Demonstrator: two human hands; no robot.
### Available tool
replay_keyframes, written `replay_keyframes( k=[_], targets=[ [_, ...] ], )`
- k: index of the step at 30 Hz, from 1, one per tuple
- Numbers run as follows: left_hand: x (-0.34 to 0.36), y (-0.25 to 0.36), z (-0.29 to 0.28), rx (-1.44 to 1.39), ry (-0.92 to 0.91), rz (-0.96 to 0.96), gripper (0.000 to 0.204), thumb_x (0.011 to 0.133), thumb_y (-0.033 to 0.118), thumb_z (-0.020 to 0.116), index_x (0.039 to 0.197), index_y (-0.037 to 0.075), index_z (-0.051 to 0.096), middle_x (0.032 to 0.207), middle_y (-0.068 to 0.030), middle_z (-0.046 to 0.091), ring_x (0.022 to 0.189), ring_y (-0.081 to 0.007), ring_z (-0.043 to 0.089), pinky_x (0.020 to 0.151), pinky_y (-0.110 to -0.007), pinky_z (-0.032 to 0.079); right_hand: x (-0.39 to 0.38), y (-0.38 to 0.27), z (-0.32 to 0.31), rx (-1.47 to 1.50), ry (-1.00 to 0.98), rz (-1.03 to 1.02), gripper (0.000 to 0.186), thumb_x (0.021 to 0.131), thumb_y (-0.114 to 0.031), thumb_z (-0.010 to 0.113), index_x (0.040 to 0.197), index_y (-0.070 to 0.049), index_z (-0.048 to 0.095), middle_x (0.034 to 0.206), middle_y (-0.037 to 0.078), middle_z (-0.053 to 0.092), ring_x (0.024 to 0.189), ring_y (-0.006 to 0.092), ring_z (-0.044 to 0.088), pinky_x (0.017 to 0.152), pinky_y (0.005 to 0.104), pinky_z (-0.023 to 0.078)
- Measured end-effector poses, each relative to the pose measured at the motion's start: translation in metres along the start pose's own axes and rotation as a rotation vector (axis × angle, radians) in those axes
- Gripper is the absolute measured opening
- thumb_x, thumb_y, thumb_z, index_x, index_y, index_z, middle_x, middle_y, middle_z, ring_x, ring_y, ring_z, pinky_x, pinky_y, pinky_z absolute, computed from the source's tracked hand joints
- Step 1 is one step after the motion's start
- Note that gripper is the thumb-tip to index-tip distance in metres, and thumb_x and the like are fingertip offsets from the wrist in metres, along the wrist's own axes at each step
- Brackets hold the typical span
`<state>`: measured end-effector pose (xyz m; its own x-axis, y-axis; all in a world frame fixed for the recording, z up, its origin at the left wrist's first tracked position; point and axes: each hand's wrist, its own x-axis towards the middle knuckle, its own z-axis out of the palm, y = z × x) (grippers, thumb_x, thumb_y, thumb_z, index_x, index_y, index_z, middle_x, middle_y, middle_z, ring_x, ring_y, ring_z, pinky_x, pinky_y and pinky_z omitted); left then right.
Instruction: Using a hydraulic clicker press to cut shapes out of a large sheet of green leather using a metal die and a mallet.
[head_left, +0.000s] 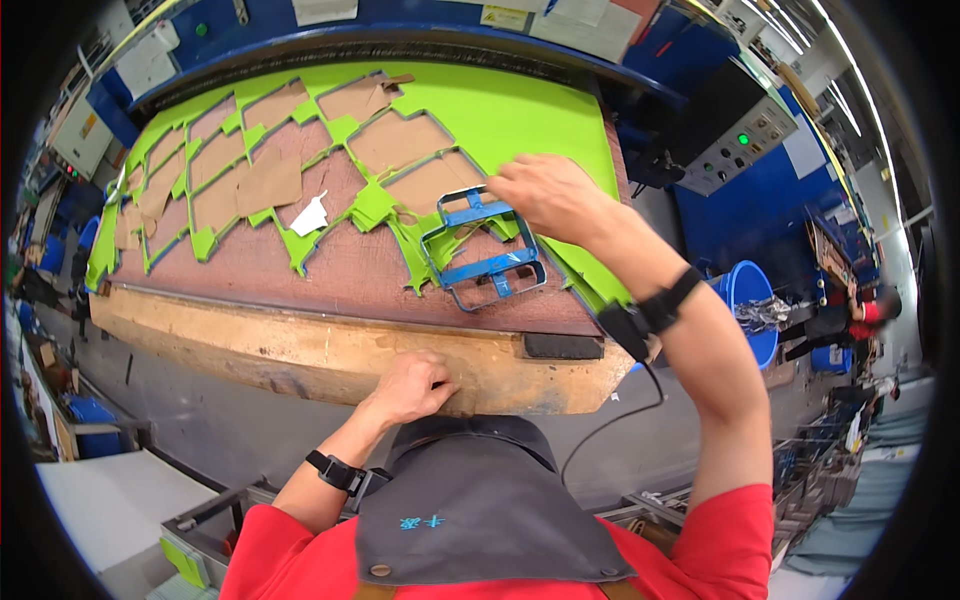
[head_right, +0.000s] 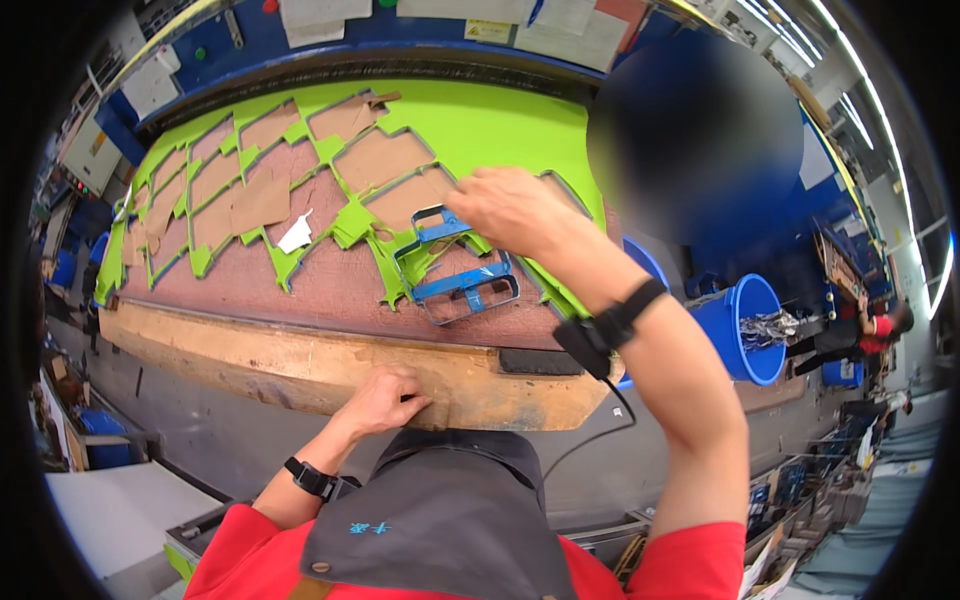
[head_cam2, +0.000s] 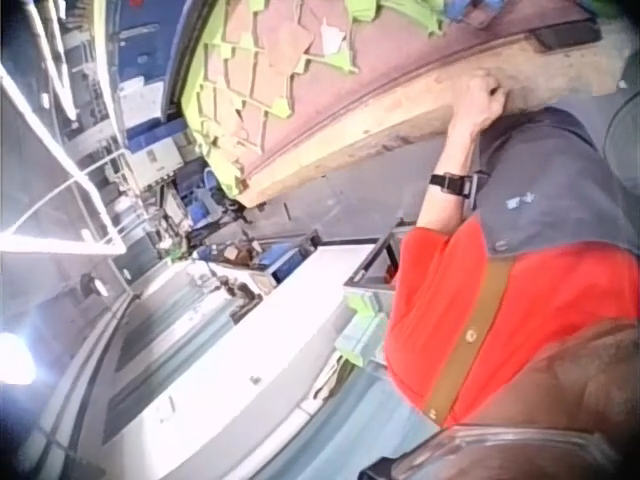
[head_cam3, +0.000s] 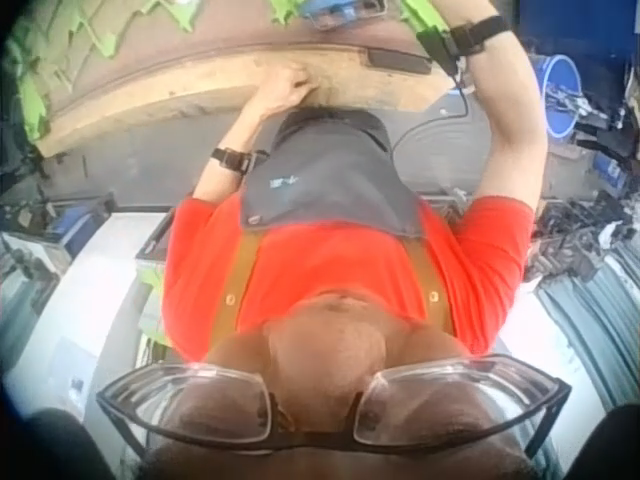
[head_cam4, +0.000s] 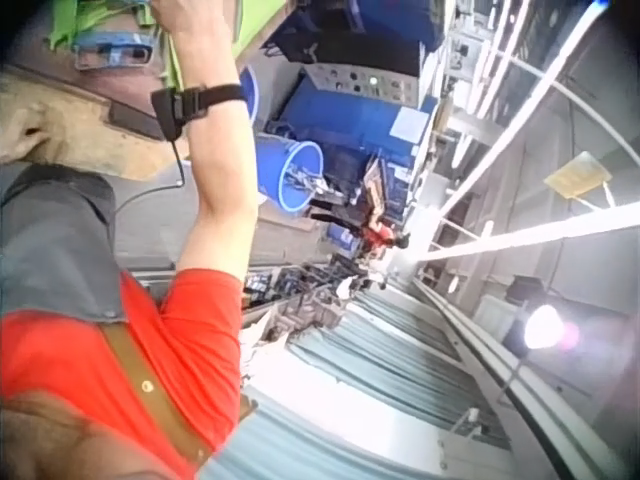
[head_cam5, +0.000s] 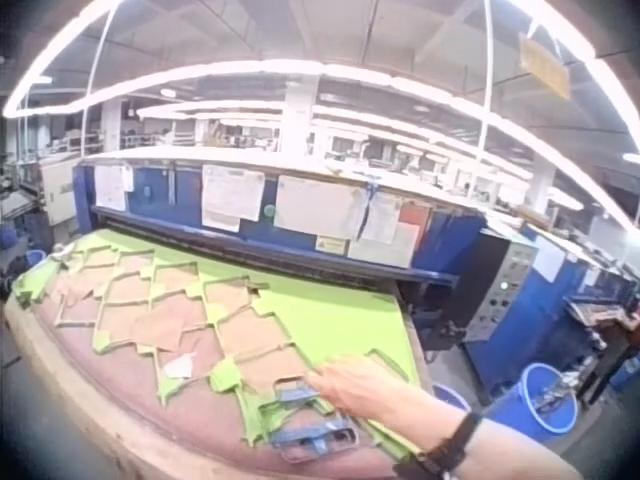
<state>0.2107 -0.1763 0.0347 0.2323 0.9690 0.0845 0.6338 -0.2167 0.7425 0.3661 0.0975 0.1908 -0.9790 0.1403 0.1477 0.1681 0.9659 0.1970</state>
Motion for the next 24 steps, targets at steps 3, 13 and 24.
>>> replay_keyframes(
  k=[3,13,24],
  targets=[
    [-0.001,0.000,-0.001,0.011,0.028,-0.018,0.023,0.079,0.019,0.073,0.067,0.001,0.067,0.071,-0.0145,0.060,0.077,-0.0361,0.062,0.068,-0.048,0.049,0.042,-0.003,0.053,-0.016,0.005,-0.123,0.024,0.080,-0.007,0.068,0.103,-0.008,0.059,0.086,0.007,0.066,0.092,0.0276,0.067,0.082,0.0383,0.053],
    [-0.006,0.017,0.008,0.135,0.097,-0.239,0.024,0.083,0.020,0.070,0.069,0.001,0.068,0.070,-0.0140,0.061,0.072,-0.0362,0.062,0.065,-0.045,0.049,0.060,0.005,0.106,0.013,-0.013,-0.229,0.019,0.078,-0.015,0.069,0.087,-0.001,0.059,0.074,0.015,0.069,0.070,0.0313,0.071,0.063,0.0412,0.056],
    [0.023,0.024,-0.092,0.135,0.492,-0.435,0.026,0.091,0.019,0.072,0.074,-0.002,0.072,0.065,-0.0081,0.069,0.059,-0.0116,0.059,0.056,-0.031,0.047,-0.025,0.082,-0.064,0.085,-0.073,0.293,0.031,0.067,-0.027,0.071,0.078,0.002,0.073,0.081,0.023,0.072,0.079,0.0380,0.072,0.071,0.0436,0.059]
  ],
)
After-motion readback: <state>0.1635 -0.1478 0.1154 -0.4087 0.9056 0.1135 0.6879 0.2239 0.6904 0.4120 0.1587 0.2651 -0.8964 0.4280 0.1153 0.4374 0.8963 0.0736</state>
